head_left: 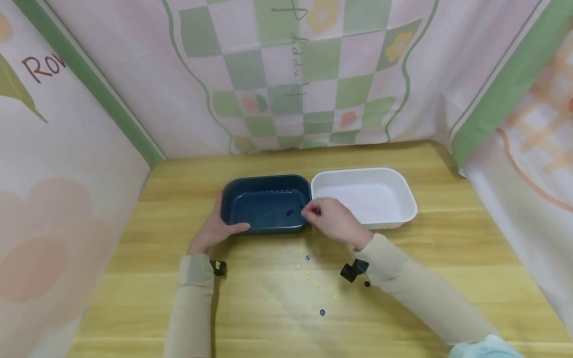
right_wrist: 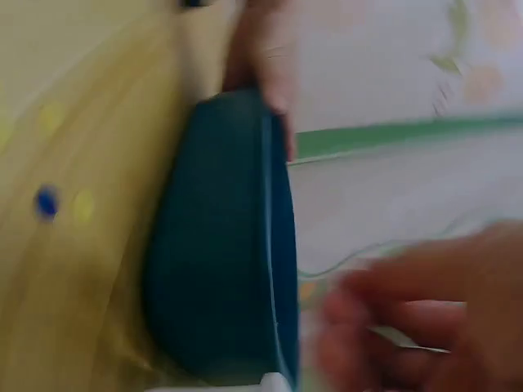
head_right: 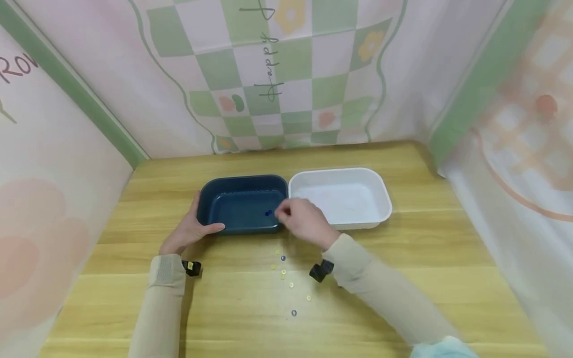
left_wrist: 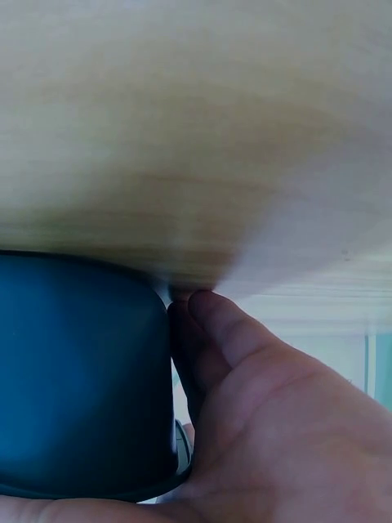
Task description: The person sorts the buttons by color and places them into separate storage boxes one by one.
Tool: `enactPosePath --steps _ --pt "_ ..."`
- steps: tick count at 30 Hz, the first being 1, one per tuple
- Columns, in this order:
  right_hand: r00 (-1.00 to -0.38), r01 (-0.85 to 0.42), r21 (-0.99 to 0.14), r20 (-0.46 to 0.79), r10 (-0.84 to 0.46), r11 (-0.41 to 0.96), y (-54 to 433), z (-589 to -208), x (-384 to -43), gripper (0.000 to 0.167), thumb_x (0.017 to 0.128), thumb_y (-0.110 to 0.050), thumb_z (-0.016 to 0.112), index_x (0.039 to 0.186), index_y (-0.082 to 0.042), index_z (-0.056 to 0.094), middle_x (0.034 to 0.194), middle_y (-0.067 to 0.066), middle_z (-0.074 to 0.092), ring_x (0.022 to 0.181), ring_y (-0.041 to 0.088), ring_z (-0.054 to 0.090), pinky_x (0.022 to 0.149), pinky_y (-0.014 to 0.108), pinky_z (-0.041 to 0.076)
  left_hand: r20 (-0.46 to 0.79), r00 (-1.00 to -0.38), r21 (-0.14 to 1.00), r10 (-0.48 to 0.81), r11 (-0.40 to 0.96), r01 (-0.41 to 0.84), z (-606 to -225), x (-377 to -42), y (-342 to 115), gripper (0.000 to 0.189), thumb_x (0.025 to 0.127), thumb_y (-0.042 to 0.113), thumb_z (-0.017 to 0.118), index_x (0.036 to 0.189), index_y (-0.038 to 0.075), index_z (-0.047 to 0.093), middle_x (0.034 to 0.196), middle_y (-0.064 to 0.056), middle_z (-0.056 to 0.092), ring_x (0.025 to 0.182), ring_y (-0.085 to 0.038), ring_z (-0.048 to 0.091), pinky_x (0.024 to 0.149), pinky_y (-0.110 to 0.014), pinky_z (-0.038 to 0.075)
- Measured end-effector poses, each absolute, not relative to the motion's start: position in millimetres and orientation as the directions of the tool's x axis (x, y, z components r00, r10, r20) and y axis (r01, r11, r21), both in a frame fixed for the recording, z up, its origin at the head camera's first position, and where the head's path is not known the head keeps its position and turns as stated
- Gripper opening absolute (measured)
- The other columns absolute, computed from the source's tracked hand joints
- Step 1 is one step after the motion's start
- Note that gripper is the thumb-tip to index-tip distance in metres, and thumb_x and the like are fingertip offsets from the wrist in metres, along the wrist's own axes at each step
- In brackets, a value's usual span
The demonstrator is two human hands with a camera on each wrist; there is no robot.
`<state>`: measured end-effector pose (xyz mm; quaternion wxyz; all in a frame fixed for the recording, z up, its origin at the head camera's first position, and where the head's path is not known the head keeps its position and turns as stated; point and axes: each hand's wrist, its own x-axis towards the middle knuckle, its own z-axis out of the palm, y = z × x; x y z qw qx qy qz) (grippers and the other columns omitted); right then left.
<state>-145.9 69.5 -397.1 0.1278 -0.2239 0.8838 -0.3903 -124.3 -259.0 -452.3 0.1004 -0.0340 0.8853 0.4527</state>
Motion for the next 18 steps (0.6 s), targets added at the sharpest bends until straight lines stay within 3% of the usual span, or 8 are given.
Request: enactPosePath --steps 3,8,13,18 --pt "-0.799 -0.493 -0.486 -0.076 -0.597 0.722 70 -404 -126 0.011 0.092 -0.016 0.065 0.087 -0.012 0.074 0.074 -0.004 0.066 0.065 0.01 0.057 0.063 0.032 0.052 -0.206 -0.978 0.799 0.037 0.583 -0.146 -452 -125 -259 0.129 0.071 0.052 0.083 0.153 0.035 -0.017 0.162 -0.006 -0.005 0.146 -0.036 0.008 0.115 -0.057 0.014" --pt "-0.702 -0.693 -0.219 -0.015 -0.712 0.687 67 -431 -105 0.019 0.082 -0.005 0.067 0.067 -0.017 0.066 0.064 -0.005 0.057 0.058 0.013 0.049 0.054 0.032 0.045 -0.213 -0.977 0.797 0.032 0.584 -0.154 -450 -125 -260 0.13 0.07 0.056 0.082 0.152 0.038 -0.017 0.162 -0.005 -0.006 0.146 -0.035 0.007 0.114 -0.058 0.014" --pt "-0.637 -0.769 0.023 0.044 -0.769 0.639 66 -453 -92 0.012 0.079 -0.005 0.071 0.072 -0.015 0.07 0.076 0.001 0.061 0.069 0.019 0.055 0.06 0.034 0.047 -0.216 -0.976 0.797 0.034 0.584 -0.156 -455 -125 -260 0.129 0.071 0.054 0.082 0.152 0.037 -0.017 0.162 -0.004 -0.006 0.147 -0.034 0.006 0.115 -0.057 0.014" --pt "-0.579 -0.799 0.145 0.079 -0.812 0.584 62 -457 -85 0.009 0.076 -0.005 0.073 0.075 -0.014 0.073 0.079 0.001 0.061 0.069 0.018 0.051 0.059 0.029 0.046 -0.208 -0.978 0.789 0.032 0.596 -0.148 -454 -124 -259 0.127 0.074 0.049 0.082 0.153 0.035 -0.016 0.162 -0.006 -0.005 0.146 -0.035 0.007 0.115 -0.057 0.014"
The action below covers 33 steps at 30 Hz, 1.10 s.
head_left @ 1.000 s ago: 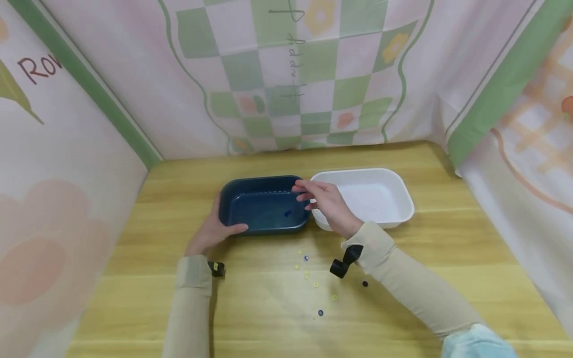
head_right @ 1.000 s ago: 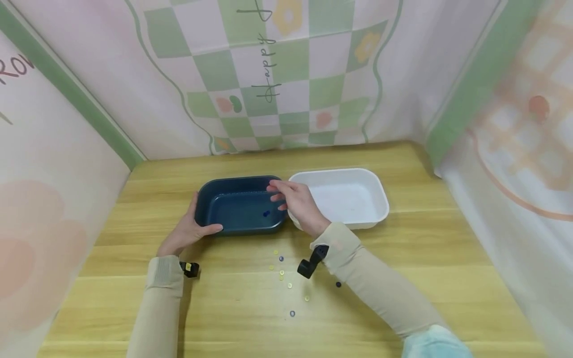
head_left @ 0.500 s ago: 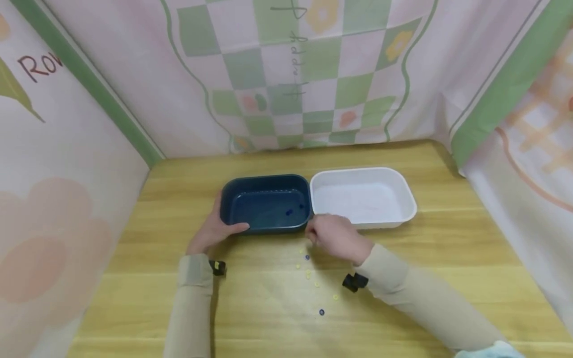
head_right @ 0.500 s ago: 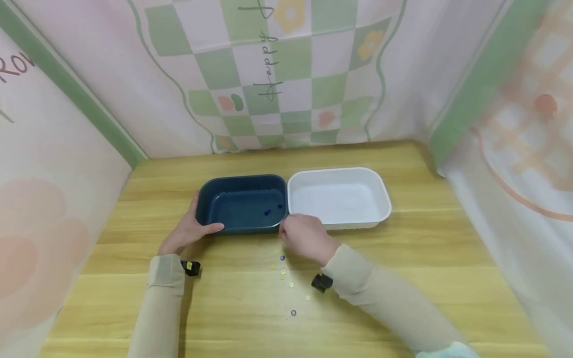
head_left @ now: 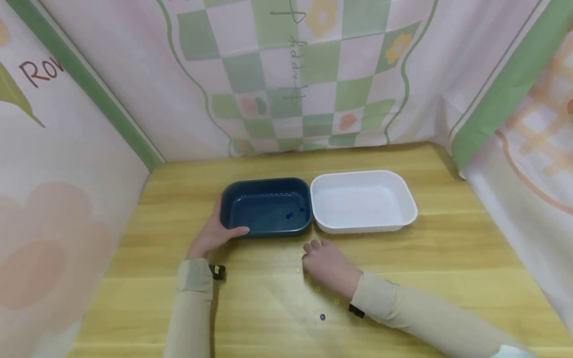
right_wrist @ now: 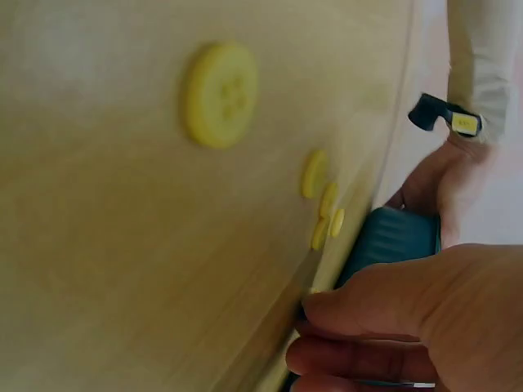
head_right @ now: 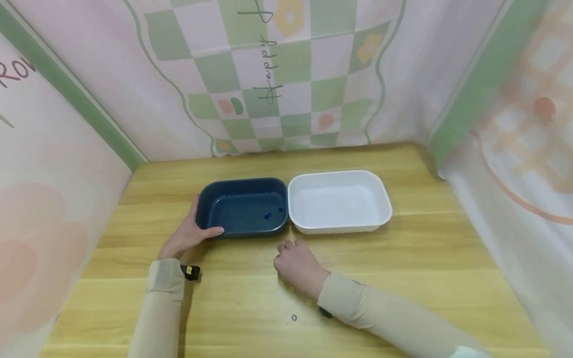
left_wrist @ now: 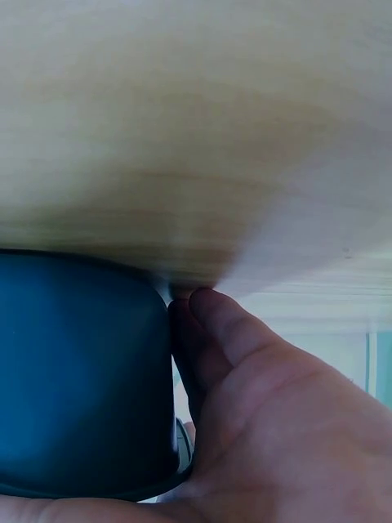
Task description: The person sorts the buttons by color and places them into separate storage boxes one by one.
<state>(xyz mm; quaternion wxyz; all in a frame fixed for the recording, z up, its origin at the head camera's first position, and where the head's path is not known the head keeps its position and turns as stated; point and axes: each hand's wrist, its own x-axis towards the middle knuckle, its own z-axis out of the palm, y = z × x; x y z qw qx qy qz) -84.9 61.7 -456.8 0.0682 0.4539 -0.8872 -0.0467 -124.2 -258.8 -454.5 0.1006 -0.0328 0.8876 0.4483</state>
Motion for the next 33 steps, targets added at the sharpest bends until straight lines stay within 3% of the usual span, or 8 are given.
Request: enactPosePath --steps 4,7,9,11,14,16,21,33 --pt "-0.553 -0.808 0.17 0.112 -0.825 0.564 60 -459 -85 0.008 0.072 -0.006 0.072 0.074 -0.014 0.073 0.077 0.001 0.061 0.067 0.017 0.05 0.057 0.027 0.042 -0.211 -0.977 0.78 0.027 0.607 -0.152 -455 -124 -258 0.127 0.073 0.051 0.082 0.153 0.034 -0.017 0.162 -0.006 -0.005 0.146 -0.036 0.007 0.115 -0.058 0.014" --pt "-0.579 -0.801 0.073 0.153 -0.801 0.594 62 -460 -89 0.006 0.076 -0.01 0.071 0.074 -0.016 0.071 0.076 -0.002 0.06 0.069 0.015 0.052 0.06 0.03 0.042 -0.228 -0.973 0.772 0.024 0.613 -0.166 -456 -123 -259 0.129 0.071 0.056 0.081 0.152 0.036 -0.018 0.162 -0.007 -0.004 0.146 -0.036 0.009 0.114 -0.058 0.016" --pt "-0.641 -0.767 -0.123 0.173 -0.748 0.629 64 -455 -93 0.007 0.082 -0.015 0.07 0.076 -0.018 0.071 0.075 -0.006 0.059 0.069 0.012 0.053 0.062 0.029 0.044 -0.236 -0.971 0.774 0.025 0.609 -0.173 -456 -123 -258 0.13 0.071 0.056 0.081 0.153 0.035 -0.017 0.162 -0.008 -0.003 0.146 -0.037 0.01 0.114 -0.058 0.017" --pt "-0.727 -0.657 -0.438 0.154 -0.669 0.613 67 -445 -99 0.009 0.089 -0.021 0.068 0.082 -0.018 0.073 0.078 -0.008 0.062 0.07 0.012 0.057 0.064 0.029 0.048 -0.235 -0.972 0.781 0.028 0.601 -0.171 -455 -122 -258 0.13 0.07 0.055 0.082 0.153 0.035 -0.016 0.162 -0.008 -0.003 0.146 -0.037 0.01 0.114 -0.058 0.017" --pt "-0.855 -0.309 -0.84 0.04 -0.517 0.446 71 -420 -112 0.017 0.092 -0.029 0.067 0.091 -0.014 0.075 0.081 -0.004 0.067 0.072 0.015 0.061 0.064 0.028 0.051 -0.217 -0.976 0.788 0.033 0.595 -0.155 -455 -122 -258 0.129 0.072 0.052 0.082 0.154 0.032 -0.015 0.162 -0.008 -0.003 0.146 -0.037 0.009 0.114 -0.058 0.015" --pt "-0.9 -0.086 -0.952 -0.052 -0.432 0.294 74 -405 -121 0.024 0.092 -0.032 0.068 0.095 -0.009 0.075 0.084 0.002 0.069 0.073 0.018 0.061 0.063 0.028 0.05 -0.21 -0.977 0.788 0.03 0.597 -0.151 -455 -123 -259 0.129 0.072 0.052 0.082 0.154 0.033 -0.016 0.162 -0.007 -0.004 0.146 -0.036 0.008 0.114 -0.058 0.015" --pt "-0.931 0.15 -0.985 -0.169 -0.323 0.083 81 -388 -137 0.033 0.092 -0.033 0.068 0.098 -0.001 0.071 0.084 0.005 0.067 0.07 0.015 0.054 0.059 0.023 0.042 -0.213 -0.977 0.783 0.028 0.603 -0.154 -454 -123 -259 0.127 0.074 0.048 0.082 0.154 0.032 -0.016 0.162 -0.007 -0.004 0.146 -0.036 0.008 0.114 -0.057 0.015" --pt "-0.941 0.169 -0.985 -0.175 -0.289 0.046 74 -393 -147 0.034 0.092 -0.034 0.067 0.102 -0.002 0.071 0.086 0.004 0.068 0.068 0.013 0.052 0.058 0.024 0.042 -0.23 -0.973 0.785 0.016 0.594 -0.175 -452 -122 -258 0.128 0.073 0.05 0.082 0.153 0.035 -0.016 0.162 -0.009 -0.002 0.146 -0.037 0.009 0.114 -0.057 0.015"
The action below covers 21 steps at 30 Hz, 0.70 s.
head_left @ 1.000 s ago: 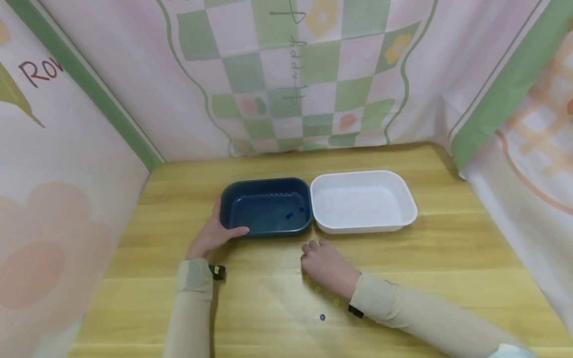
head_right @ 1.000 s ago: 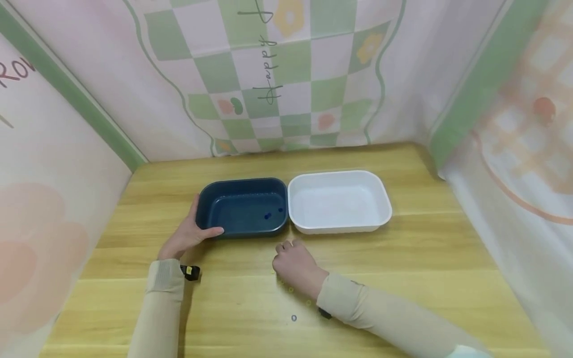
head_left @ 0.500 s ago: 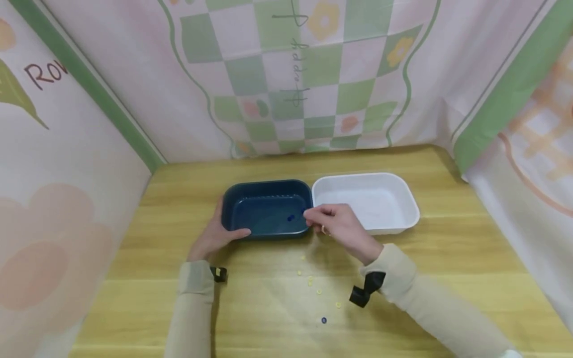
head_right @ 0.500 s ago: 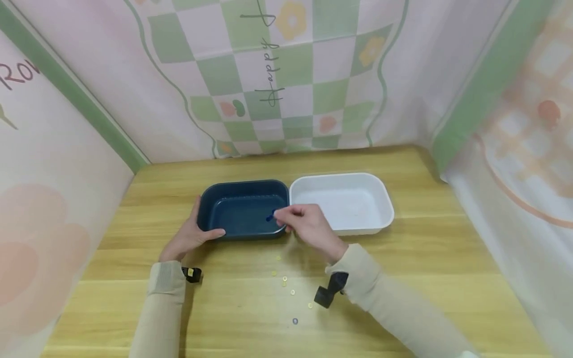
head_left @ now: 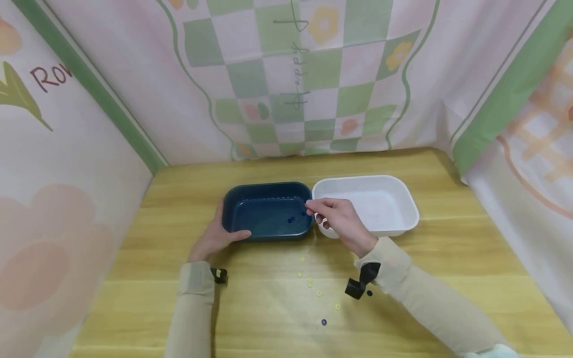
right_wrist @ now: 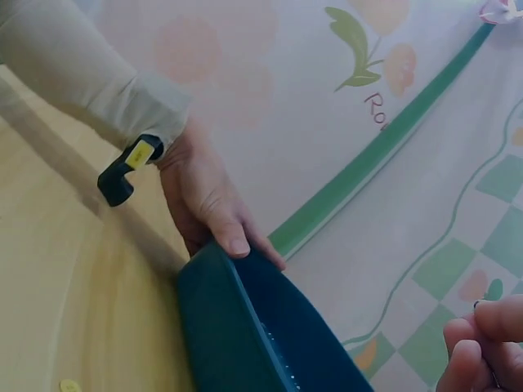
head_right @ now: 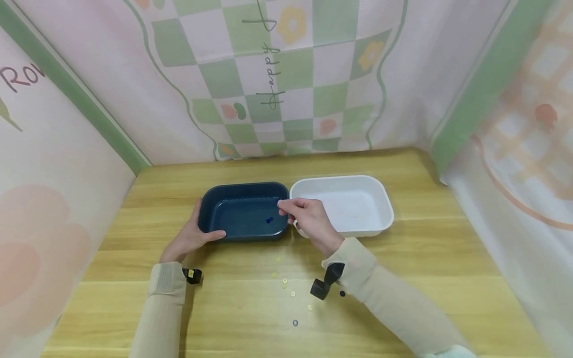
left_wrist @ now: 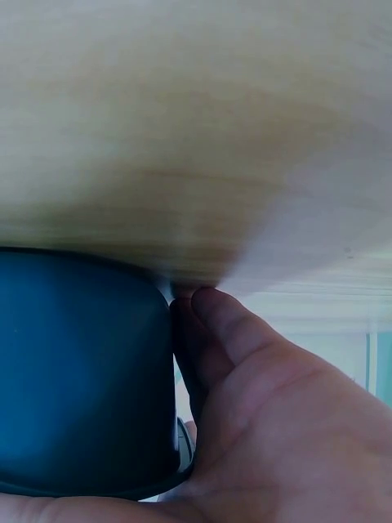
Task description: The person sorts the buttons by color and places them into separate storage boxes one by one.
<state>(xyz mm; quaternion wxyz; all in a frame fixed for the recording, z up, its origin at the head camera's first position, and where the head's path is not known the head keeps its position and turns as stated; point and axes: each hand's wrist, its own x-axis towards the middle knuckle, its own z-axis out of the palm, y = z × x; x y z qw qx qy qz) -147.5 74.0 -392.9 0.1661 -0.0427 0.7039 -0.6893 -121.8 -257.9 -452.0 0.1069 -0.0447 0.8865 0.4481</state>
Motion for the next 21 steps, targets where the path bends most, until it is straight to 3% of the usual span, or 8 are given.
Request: enactPosePath --steps 4,10,12,15,17,19,21 --pt "-0.943 0.156 -0.986 -0.168 -0.287 0.065 65 -394 -151 0.035 0.091 -0.037 0.068 0.105 -0.005 0.073 0.092 0.006 0.071 0.072 0.015 0.057 0.062 0.027 0.046 -0.226 -0.974 0.785 0.015 0.595 -0.173 -452 -122 -258 0.129 0.072 0.052 0.082 0.153 0.034 -0.016 0.162 -0.009 -0.002 0.146 -0.037 0.009 0.114 -0.057 0.015" --pt "-0.935 0.11 -0.992 -0.123 -0.332 0.056 63 -389 -151 0.04 0.095 -0.04 0.061 0.122 -0.011 0.067 0.116 0.01 0.068 0.096 0.02 0.063 0.082 0.04 0.053 -0.218 -0.976 0.786 0.015 0.595 -0.167 -454 -125 -259 0.13 0.07 0.056 0.081 0.154 0.033 -0.015 0.163 -0.006 -0.003 0.146 -0.034 0.009 0.115 -0.055 0.016" --pt "-0.943 0.068 -0.995 -0.088 -0.32 0.074 71 -386 -152 0.041 0.096 -0.041 0.06 0.122 -0.009 0.067 0.112 0.011 0.068 0.094 0.021 0.064 0.08 0.038 0.054 -0.206 -0.978 0.795 0.015 0.585 -0.159 -454 -127 -259 0.128 0.072 0.053 0.082 0.153 0.035 -0.015 0.163 -0.005 -0.003 0.146 -0.034 0.01 0.115 -0.056 0.016" --pt "-0.941 -0.069 -0.963 -0.024 -0.336 0.262 93 -380 -150 0.038 0.096 -0.04 0.06 0.11 -0.007 0.07 0.096 0.007 0.069 0.082 0.019 0.063 0.07 0.031 0.053 -0.191 -0.982 0.802 0.017 0.579 -0.146 -453 -129 -259 0.127 0.072 0.052 0.082 0.153 0.037 -0.015 0.163 -0.005 -0.003 0.146 -0.035 0.01 0.115 -0.056 0.016" --pt "-0.911 -0.207 -0.869 0.004 -0.412 0.449 112 -380 -141 0.029 0.095 -0.034 0.063 0.102 -0.007 0.073 0.088 0.001 0.069 0.077 0.015 0.062 0.068 0.029 0.053 -0.195 -0.981 0.796 0.018 0.587 -0.147 -452 -129 -259 0.128 0.071 0.054 0.081 0.152 0.038 -0.016 0.163 -0.005 -0.003 0.146 -0.035 0.01 0.115 -0.056 0.016" --pt "-0.864 -0.364 -0.689 -0.001 -0.504 0.626 130 -383 -124 0.019 0.093 -0.028 0.067 0.096 -0.01 0.074 0.085 -0.003 0.069 0.074 0.012 0.061 0.067 0.03 0.053 -0.201 -0.979 0.787 0.025 0.6 -0.146 -453 -127 -260 0.129 0.07 0.057 0.081 0.152 0.037 -0.017 0.162 -0.005 -0.004 0.146 -0.034 0.009 0.115 -0.055 0.016" --pt "-0.814 -0.49 -0.499 -0.034 -0.58 0.715 144 -394 -103 0.006 0.088 -0.021 0.072 0.087 -0.015 0.073 0.079 -0.008 0.067 0.068 0.009 0.058 0.065 0.032 0.052 -0.209 -0.978 0.786 0.024 0.599 -0.153 -455 -124 -261 0.129 0.071 0.056 0.081 0.152 0.036 -0.017 0.162 -0.004 -0.005 0.146 -0.034 0.008 0.115 -0.055 0.016"
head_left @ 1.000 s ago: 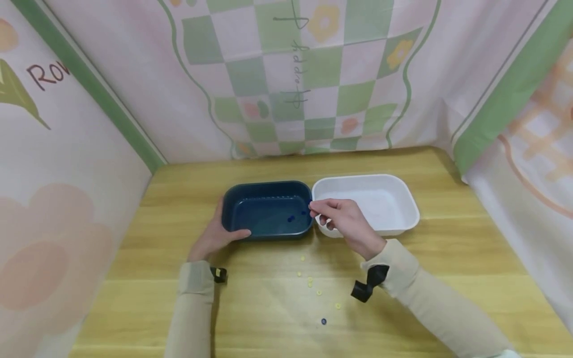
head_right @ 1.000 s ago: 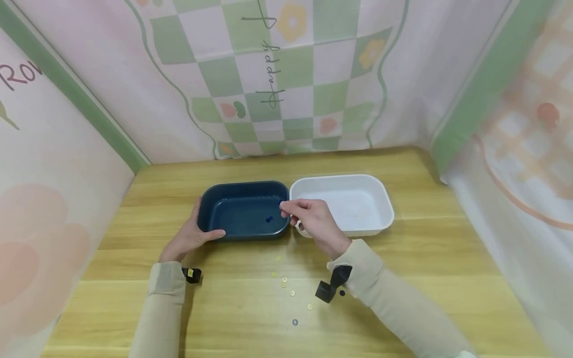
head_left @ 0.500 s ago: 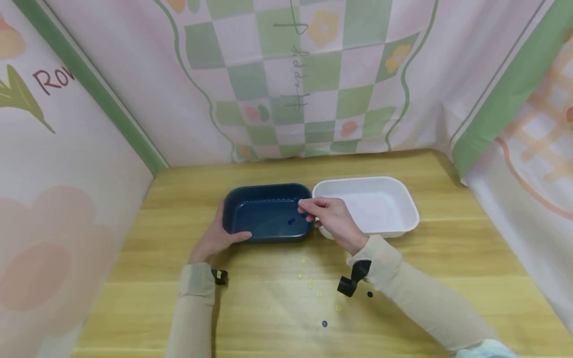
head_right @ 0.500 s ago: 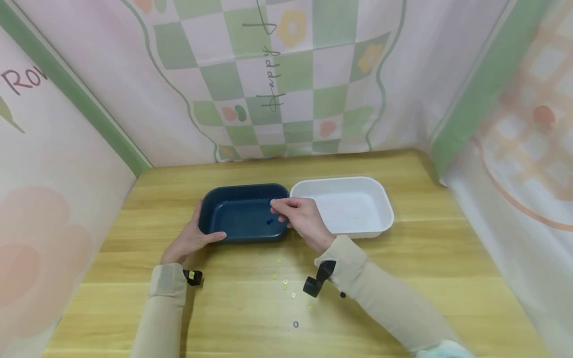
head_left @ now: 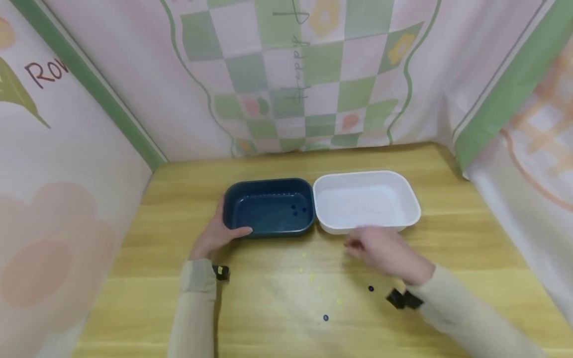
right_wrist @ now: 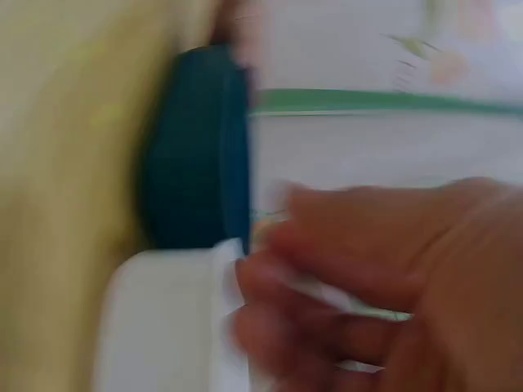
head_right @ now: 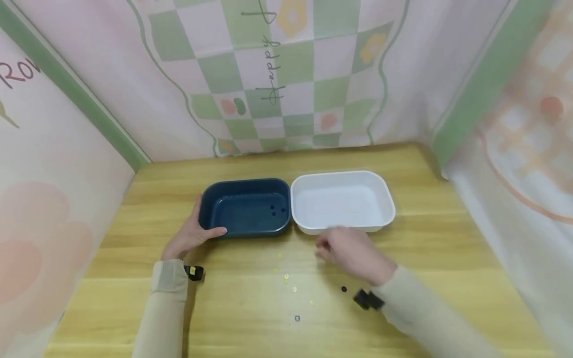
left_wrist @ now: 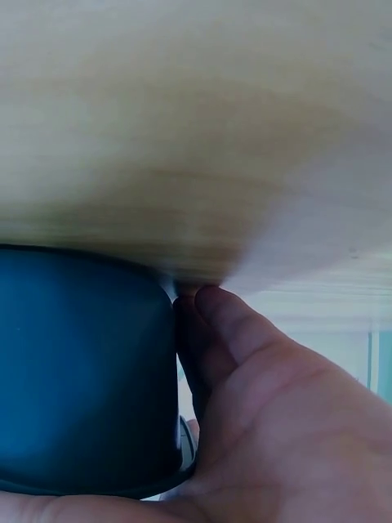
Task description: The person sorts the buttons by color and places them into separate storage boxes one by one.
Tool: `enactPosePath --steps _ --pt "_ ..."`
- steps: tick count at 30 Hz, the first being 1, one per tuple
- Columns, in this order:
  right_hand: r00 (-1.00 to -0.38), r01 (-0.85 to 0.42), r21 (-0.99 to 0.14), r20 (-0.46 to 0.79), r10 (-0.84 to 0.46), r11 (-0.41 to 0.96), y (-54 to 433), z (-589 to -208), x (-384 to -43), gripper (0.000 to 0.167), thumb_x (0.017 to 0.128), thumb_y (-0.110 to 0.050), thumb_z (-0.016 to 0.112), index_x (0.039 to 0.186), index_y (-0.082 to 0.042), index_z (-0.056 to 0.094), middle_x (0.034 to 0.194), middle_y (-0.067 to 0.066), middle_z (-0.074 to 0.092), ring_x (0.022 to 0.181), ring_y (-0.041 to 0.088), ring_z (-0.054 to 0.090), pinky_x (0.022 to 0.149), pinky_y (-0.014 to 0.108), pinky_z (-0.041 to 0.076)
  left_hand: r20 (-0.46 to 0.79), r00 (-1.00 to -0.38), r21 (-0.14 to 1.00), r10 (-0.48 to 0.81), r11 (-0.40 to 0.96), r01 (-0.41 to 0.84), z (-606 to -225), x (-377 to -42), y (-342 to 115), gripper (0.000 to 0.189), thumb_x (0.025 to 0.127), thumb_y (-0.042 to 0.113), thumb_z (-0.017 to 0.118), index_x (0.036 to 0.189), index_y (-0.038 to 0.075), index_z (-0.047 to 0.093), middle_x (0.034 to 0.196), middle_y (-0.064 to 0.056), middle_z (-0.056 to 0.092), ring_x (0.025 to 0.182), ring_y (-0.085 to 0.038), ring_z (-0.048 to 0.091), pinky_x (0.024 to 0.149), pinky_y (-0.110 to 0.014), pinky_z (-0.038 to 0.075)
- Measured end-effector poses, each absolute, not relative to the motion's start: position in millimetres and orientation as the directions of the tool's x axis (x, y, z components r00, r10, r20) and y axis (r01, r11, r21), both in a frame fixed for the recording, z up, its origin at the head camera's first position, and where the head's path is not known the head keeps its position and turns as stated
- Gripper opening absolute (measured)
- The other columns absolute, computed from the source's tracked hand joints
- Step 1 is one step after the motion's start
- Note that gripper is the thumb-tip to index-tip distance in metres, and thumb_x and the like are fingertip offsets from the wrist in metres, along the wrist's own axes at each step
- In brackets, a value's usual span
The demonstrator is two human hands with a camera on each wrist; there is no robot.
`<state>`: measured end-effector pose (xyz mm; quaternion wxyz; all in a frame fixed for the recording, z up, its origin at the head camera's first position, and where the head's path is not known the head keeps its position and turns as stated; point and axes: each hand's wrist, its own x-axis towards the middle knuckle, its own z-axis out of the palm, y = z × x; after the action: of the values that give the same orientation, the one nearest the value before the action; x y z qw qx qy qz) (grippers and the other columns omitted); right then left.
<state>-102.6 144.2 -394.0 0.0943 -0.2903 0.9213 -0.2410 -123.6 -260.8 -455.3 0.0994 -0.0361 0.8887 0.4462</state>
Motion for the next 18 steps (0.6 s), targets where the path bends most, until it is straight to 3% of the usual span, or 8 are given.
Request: enactPosePath --steps 3,7,12,18 --pt "-0.775 -0.574 -0.286 -0.11 -0.622 0.767 159 -413 -79 0.016 0.08 -0.016 0.075 0.07 -0.022 0.065 0.064 -0.013 0.056 0.057 0.005 0.048 0.058 0.032 0.046 -0.206 -0.978 0.798 0.029 0.584 -0.151 -456 -123 -260 0.128 0.071 0.054 0.082 0.153 0.036 -0.015 0.163 -0.004 -0.004 0.146 -0.034 0.008 0.115 -0.056 0.015" --pt "-0.747 -0.63 -0.187 -0.122 -0.654 0.754 165 -437 -64 0.034 0.075 -0.013 0.076 0.056 -0.025 0.05 0.055 -0.014 0.043 0.051 0.006 0.036 0.055 0.029 0.034 -0.203 -0.979 0.798 0.026 0.583 -0.15 -451 -123 -262 0.129 0.069 0.058 0.081 0.153 0.036 -0.015 0.163 -0.003 -0.004 0.146 -0.034 0.009 0.114 -0.057 0.016" --pt "-0.703 -0.71 -0.036 -0.039 -0.711 0.704 164 -443 -49 0.022 0.067 -0.001 0.08 0.065 -0.016 0.064 0.061 -0.006 0.054 0.056 0.012 0.045 0.054 0.027 0.036 -0.195 -0.98 0.787 0.042 0.603 -0.131 -453 -126 -262 0.129 0.07 0.058 0.081 0.153 0.036 -0.016 0.162 -0.004 -0.004 0.146 -0.034 0.009 0.115 -0.056 0.016" --pt "-0.65 -0.756 0.061 0.046 -0.758 0.652 160 -446 -40 0.024 0.06 0.008 0.08 0.076 -0.006 0.068 0.069 0.004 0.06 0.061 0.018 0.051 0.054 0.028 0.041 -0.21 -0.977 0.803 0.034 0.577 -0.152 -456 -121 -261 0.129 0.071 0.054 0.082 0.153 0.036 -0.016 0.162 -0.002 -0.006 0.147 -0.033 0.007 0.115 -0.056 0.015"
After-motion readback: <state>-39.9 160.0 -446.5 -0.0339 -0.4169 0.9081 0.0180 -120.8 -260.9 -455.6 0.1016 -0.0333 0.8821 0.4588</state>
